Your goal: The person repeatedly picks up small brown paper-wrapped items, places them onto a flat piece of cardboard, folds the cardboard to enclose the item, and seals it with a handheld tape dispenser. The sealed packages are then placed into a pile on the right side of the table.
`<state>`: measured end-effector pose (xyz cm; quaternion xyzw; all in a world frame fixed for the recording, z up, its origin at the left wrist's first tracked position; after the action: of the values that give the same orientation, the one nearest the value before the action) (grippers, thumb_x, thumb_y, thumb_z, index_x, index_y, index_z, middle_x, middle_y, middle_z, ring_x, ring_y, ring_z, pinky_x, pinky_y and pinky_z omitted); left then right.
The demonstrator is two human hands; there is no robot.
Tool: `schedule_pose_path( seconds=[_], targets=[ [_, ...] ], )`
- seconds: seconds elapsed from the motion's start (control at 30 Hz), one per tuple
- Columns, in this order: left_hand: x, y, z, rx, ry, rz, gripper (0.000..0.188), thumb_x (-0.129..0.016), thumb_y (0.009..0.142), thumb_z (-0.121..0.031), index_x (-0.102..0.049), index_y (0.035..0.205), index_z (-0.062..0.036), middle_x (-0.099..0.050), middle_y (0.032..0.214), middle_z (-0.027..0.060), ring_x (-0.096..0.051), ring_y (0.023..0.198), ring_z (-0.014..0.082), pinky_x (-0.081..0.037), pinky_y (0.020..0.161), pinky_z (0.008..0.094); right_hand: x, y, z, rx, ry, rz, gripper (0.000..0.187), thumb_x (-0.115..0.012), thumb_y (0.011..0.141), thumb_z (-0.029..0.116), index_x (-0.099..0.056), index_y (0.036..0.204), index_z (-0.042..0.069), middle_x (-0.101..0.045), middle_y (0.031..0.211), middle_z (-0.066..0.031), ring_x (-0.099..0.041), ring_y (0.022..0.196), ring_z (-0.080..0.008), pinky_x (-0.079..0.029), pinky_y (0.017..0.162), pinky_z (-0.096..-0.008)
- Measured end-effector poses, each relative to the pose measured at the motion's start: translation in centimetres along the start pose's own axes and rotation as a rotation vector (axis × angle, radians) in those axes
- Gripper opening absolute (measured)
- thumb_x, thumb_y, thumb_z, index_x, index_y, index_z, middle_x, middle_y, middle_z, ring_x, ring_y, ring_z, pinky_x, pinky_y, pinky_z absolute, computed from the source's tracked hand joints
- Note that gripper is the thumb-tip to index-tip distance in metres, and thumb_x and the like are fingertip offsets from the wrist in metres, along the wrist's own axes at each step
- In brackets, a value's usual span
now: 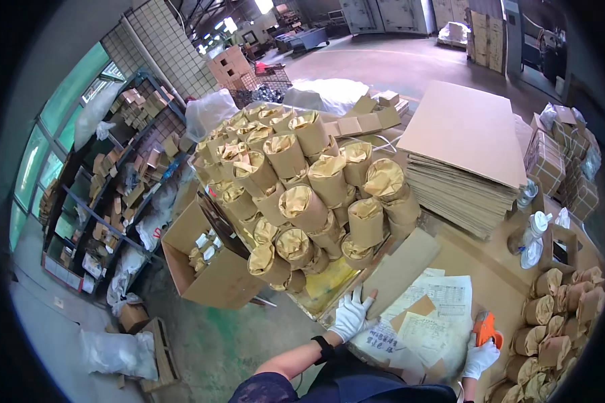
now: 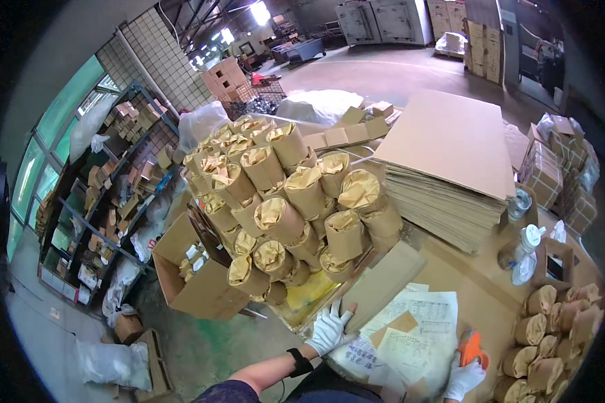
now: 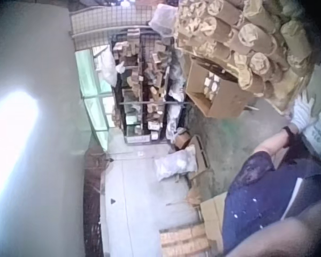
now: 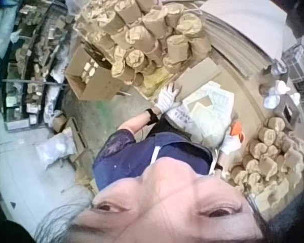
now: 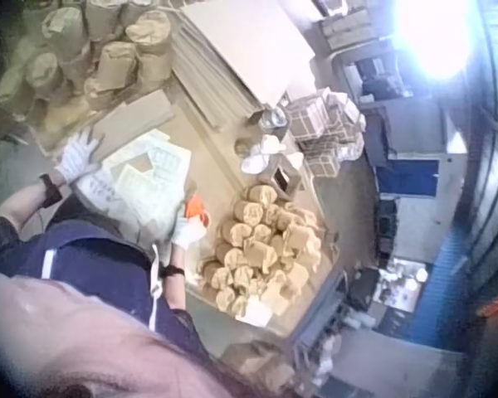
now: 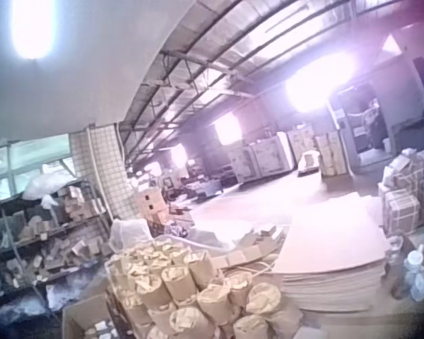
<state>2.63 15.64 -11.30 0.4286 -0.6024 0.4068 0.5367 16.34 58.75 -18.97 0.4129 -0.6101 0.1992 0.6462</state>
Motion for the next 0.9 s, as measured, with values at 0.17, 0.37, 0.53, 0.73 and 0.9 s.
schedule_pose_path(
  seconds=[0.17,0.37,0.53,0.73,0.9],
  targets=[
    [-1.0,-0.3,-0.1,0.003,-0.005,-0.092,0.090,-0.073,0.081,-0.064,-0.047,0.159,-0.0268,-0.037,0.157,0.0300,-0.051,0.126,0.0491,-0.046,0.102,0.0590,0.0,0.1,0.0,0.013,0.036,-0.056,0.066,-0.073,0.083,0.065,-0.071,0.098,0.001,-0.069,0.075,-0.0166,-0.068,0.071,-0.0368,-0.052,0.073,-0.0478],
    [-1.5,-0.5,0.0,-0.017,-0.011,-0.151,0.088,-0.072,0.082,-0.064,-0.049,0.158,-0.0263,-0.038,0.157,0.0293,-0.050,0.127,0.0494,-0.045,0.104,0.0590,1.0,0.2,0.3,0.001,0.080,-0.066,0.059,-0.079,0.081,0.057,-0.069,0.095,0.001,-0.069,0.075,-0.0178,-0.068,0.071,-0.0377,-0.052,0.072,-0.0476],
    [-1.6,-0.4,0.2,-0.012,-0.019,-0.138,0.088,-0.072,0.083,-0.064,-0.048,0.159,-0.0260,-0.038,0.158,0.0297,-0.049,0.129,0.0508,-0.044,0.106,0.0596,0.4,0.1,0.2,0.039,0.100,-0.133,0.056,-0.081,0.080,0.053,-0.068,0.095,0.001,-0.071,0.075,-0.0170,-0.070,0.068,-0.0372,-0.054,0.070,-0.0463],
    [-2.1,-0.6,0.9,-0.034,-0.082,-0.147,0.089,-0.072,0.084,-0.062,-0.046,0.160,-0.0248,-0.036,0.159,0.0317,-0.046,0.135,0.0522,-0.042,0.111,0.0598,1.2,0.2,0.8,-0.013,0.108,-0.084,0.055,-0.081,0.079,0.053,-0.069,0.089,0.000,-0.071,0.073,-0.0191,-0.070,0.068,-0.0386,-0.055,0.069,-0.0482],
    [-2.8,-0.2,1.2,-0.117,-0.162,-0.162,0.087,-0.072,0.086,-0.059,-0.046,0.160,-0.0234,-0.035,0.160,0.0334,-0.042,0.142,0.0516,-0.034,0.119,0.0578,0.9,0.3,0.2,-0.035,0.081,-0.059,0.068,-0.076,0.084,0.063,-0.075,0.102,-0.003,-0.072,0.076,-0.0199,-0.070,0.072,-0.0401,-0.055,0.073,-0.0501]
  ],
)
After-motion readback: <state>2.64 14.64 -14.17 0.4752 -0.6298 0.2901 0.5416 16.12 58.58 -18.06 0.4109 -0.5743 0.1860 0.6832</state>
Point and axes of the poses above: each hand's wrist, its own y-axis towards the middle knuckle, its own x-axis out of the back of the hand, z = x × y, the point moved 1 cm from there along y, towards the middle knuckle
